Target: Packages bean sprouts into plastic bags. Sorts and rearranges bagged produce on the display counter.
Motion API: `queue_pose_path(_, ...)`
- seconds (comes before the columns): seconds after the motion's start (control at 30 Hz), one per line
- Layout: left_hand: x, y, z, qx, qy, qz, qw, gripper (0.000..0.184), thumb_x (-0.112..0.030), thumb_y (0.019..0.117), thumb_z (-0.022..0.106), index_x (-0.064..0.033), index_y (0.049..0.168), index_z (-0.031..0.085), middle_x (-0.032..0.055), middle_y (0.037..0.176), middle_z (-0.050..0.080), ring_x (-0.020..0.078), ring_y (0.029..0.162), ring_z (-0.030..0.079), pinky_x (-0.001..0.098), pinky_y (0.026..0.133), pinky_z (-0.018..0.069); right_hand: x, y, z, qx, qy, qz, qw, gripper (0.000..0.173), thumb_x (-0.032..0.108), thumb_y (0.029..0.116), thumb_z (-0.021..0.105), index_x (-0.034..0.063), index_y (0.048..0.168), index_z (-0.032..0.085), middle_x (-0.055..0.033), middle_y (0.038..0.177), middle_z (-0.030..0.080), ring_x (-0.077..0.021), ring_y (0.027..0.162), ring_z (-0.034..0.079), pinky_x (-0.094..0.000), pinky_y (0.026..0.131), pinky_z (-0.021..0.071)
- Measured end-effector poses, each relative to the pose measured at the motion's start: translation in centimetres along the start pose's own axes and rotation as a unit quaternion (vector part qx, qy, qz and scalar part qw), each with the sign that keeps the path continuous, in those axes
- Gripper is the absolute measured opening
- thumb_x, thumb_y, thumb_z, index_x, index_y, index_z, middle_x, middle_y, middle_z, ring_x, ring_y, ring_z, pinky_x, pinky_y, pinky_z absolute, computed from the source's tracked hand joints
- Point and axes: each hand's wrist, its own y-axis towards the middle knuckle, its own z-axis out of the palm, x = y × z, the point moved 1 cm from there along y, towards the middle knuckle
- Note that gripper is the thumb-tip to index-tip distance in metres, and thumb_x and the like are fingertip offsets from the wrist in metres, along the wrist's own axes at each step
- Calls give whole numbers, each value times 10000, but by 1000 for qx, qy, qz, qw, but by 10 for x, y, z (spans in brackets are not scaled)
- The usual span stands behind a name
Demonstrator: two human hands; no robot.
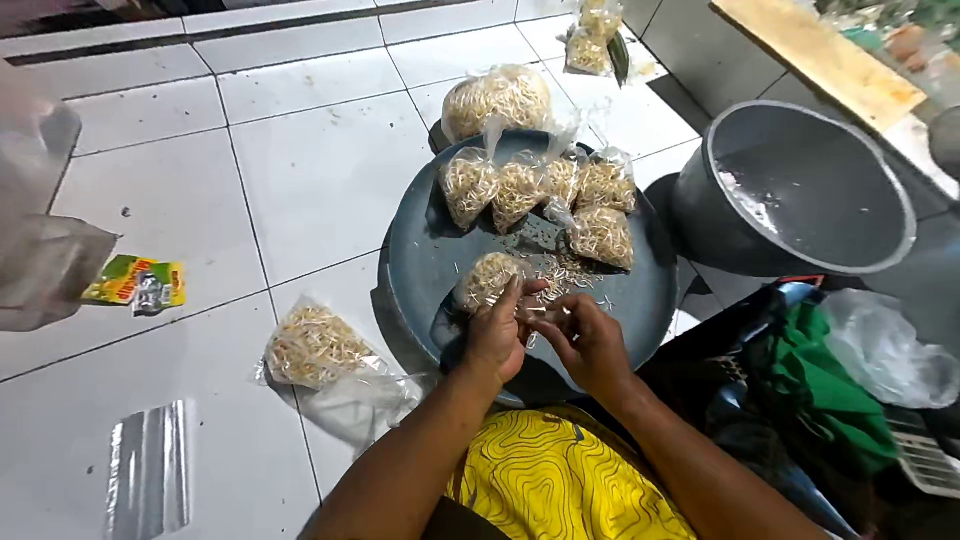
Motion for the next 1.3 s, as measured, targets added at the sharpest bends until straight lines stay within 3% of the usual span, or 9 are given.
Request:
queue_pose_path(0.17,-10,2,-8,14,10,82,996,373,-324,1106,433,-41,1011,657,102,968,678,218,898,664,411,838,570,-13,8,-7,56,-26,62,996,264,288,1045,556,117,981,748,-5,852,702,-98,745,652,-339,716,578)
queue_pose_path(0.37,6,23,-26,-70,141,85,984,335,-335,1085,507,-44,1034,667,48,789,622,133,630,562,295,608,521,-10,16,7,57,456,217,861,323,328,1069,511,70,1153,686,-83,1134,702,-197,1037,666,-427,954,555)
queue_pose_path(0.47,5,21,-27,-86,155,67,982,323,-343,1080,515,-59,1057,668,45,798,616,119,614,555,273,570,508,-9,27,14,91,195,64,975,378,158,1042,550,131,1410,628,-95,1355,610,-198,1148,633,-391,941,580)
queue_pose_path(0.57,-1,16,-31,-25,98,80,992,200,-211,1052,586,-36,1086,675,56,813,621,100,584,527,240,550,501,-10,38,17,77,-84,-38,993,224,240,941,726,123,1129,758,-92,1093,656,-224,1031,639,-437,897,571)
queue_pose_path(0.67,-7,14,-36,8,82,85,993,160,-166,1029,618,-38,1107,674,67,809,623,107,600,530,259,582,511,-18,40,14,142,123,59,980,286,256,1041,548,71,915,725,-56,1083,635,-149,966,622,-349,838,561)
queue_pose_path(0.77,-6,13,-36,3,103,105,989,178,-141,1028,610,-34,1140,697,107,933,712,158,739,656,321,688,584,-16,39,19,138,396,128,898,302,311,1039,548,89,1085,747,-78,1359,603,-223,1142,624,-447,933,565)
queue_pose_path(0.87,-4,17,-37,-12,101,126,987,119,-72,1001,629,-46,1096,695,77,858,671,113,647,566,271,608,518,-8,47,22,118,217,2,969,453,101,992,612,139,1444,604,-130,1436,519,-243,1204,612,-420,935,611)
queue_pose_path(1.03,-10,16,-45,16,57,103,993,166,-178,1039,597,-55,1095,693,39,770,596,93,571,507,236,548,490,-15,54,25,45,-97,-94,990,146,261,929,747,115,926,741,-99,1074,610,-215,964,621,-399,817,578)
queue_pose_path(1.3,-3,18,-42,-18,92,121,988,159,-166,1033,608,-33,1046,693,39,750,605,78,554,494,223,535,466,-22,41,21,188,256,74,945,316,242,1043,517,58,889,723,-56,1084,659,-119,859,626,-309,747,550)
